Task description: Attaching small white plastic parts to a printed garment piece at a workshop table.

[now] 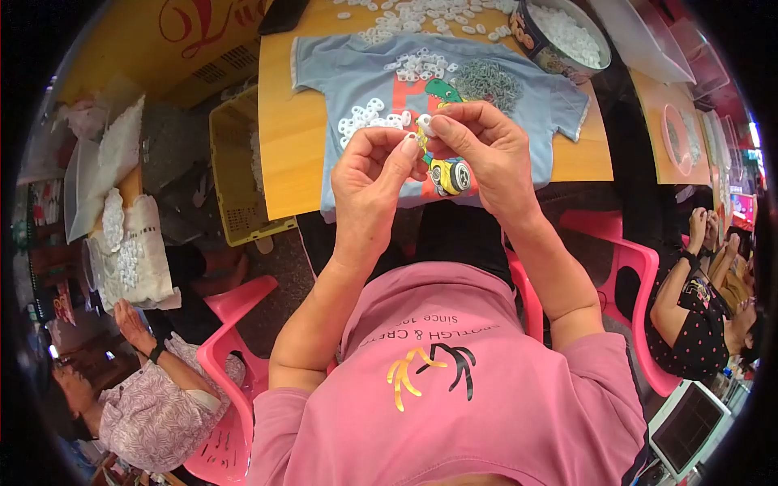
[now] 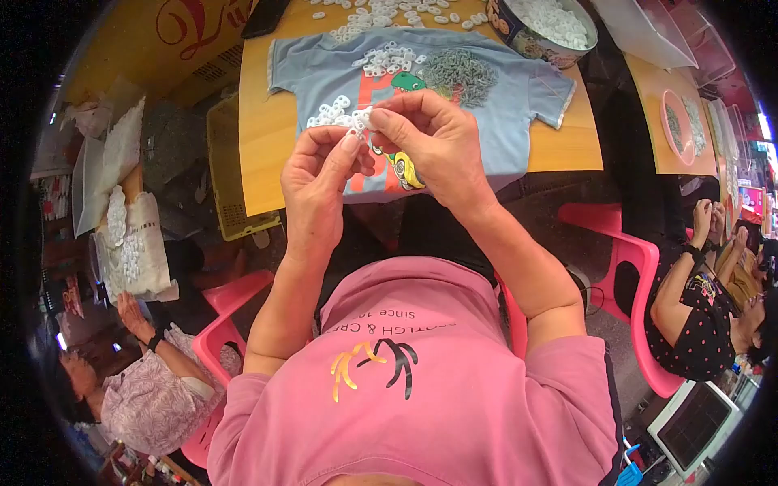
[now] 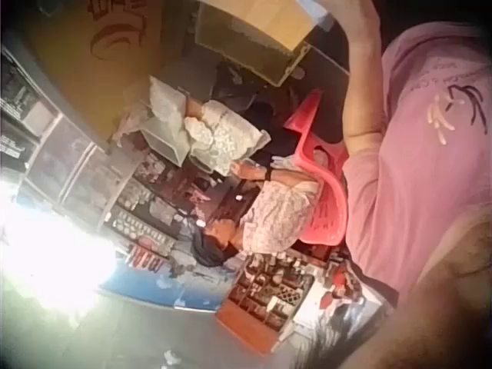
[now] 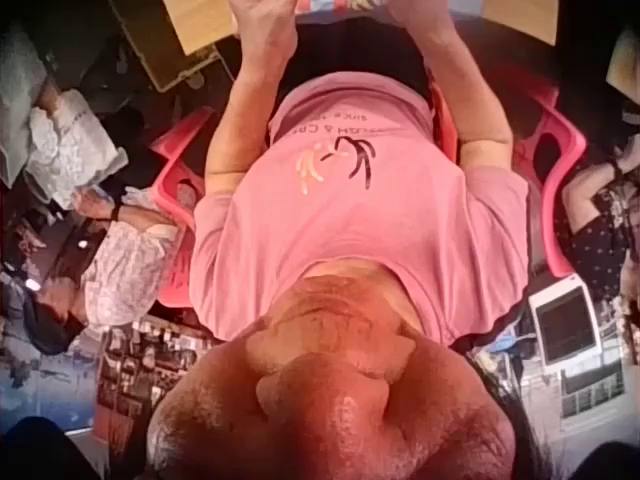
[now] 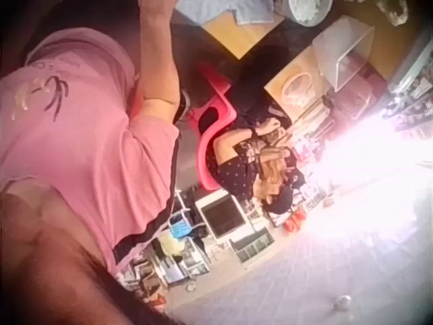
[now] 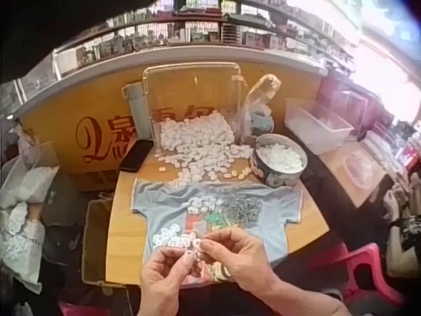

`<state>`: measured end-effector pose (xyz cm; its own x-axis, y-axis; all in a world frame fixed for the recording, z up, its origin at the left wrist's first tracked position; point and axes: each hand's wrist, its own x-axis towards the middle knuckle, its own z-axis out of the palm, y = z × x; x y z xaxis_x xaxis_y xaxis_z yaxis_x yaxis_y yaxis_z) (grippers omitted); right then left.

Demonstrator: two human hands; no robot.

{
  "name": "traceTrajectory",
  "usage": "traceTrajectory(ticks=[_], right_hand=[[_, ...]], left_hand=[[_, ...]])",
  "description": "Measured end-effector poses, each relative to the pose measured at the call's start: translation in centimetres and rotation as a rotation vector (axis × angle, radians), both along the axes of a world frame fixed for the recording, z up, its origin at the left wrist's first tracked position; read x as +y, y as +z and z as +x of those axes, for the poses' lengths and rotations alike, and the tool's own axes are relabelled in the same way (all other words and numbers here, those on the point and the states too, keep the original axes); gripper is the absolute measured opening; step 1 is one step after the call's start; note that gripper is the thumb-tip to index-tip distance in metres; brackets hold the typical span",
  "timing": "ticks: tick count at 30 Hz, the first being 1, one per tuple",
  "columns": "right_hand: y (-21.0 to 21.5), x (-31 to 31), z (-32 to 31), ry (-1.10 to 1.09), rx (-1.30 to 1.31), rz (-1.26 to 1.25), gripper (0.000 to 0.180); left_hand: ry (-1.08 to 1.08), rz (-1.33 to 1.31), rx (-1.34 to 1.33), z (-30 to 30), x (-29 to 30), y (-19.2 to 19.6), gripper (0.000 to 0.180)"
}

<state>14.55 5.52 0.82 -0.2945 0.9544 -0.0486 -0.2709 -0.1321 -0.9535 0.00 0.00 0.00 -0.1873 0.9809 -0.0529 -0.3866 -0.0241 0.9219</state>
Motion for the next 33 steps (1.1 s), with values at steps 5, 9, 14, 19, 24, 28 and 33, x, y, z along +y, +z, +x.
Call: traceTrajectory(ticks=[5,9,14,19,24,28,33], right_hand=[[-0.11,-0.41,-0.24,-0.045,-0.071,0.09,0.018],[-0.04,-0.35,-0.27,-0.079,-0.059,0.084,0.018],[0.04,-0.47,-0.19,-0.059,-0.091,0.137,0.017],[-0.23,-0.53,-0.01,-0.053,-0.231,0.284,0.015],[-0.25,-0.86,-0.4,-0.058,-0.273,0.331,0.015],[-0.14,-0.89,-0.48,-0.055,-0.224,0.333,0.014],[-0.53,-0.72,-0.58,-0.055,-0.2,0.416,0.012]], left_hand=[[0.021,-0.014,-0.008,0.14,0.0,0.26,0.012],[0.02,-0.018,-0.004,0.07,0.05,0.1,0.012],[0.019,-0.015,0.009,0.15,0.16,0.0,0.012],[0.021,-0.027,0.029,0.06,0.21,0.07,0.012],[0.038,-0.016,0.04,0.21,0.26,0.05,0.012],[0.044,-0.008,0.022,0.36,0.19,0.31,0.013],[0.057,0.022,-0.029,0.4,0.32,0.28,0.012]])
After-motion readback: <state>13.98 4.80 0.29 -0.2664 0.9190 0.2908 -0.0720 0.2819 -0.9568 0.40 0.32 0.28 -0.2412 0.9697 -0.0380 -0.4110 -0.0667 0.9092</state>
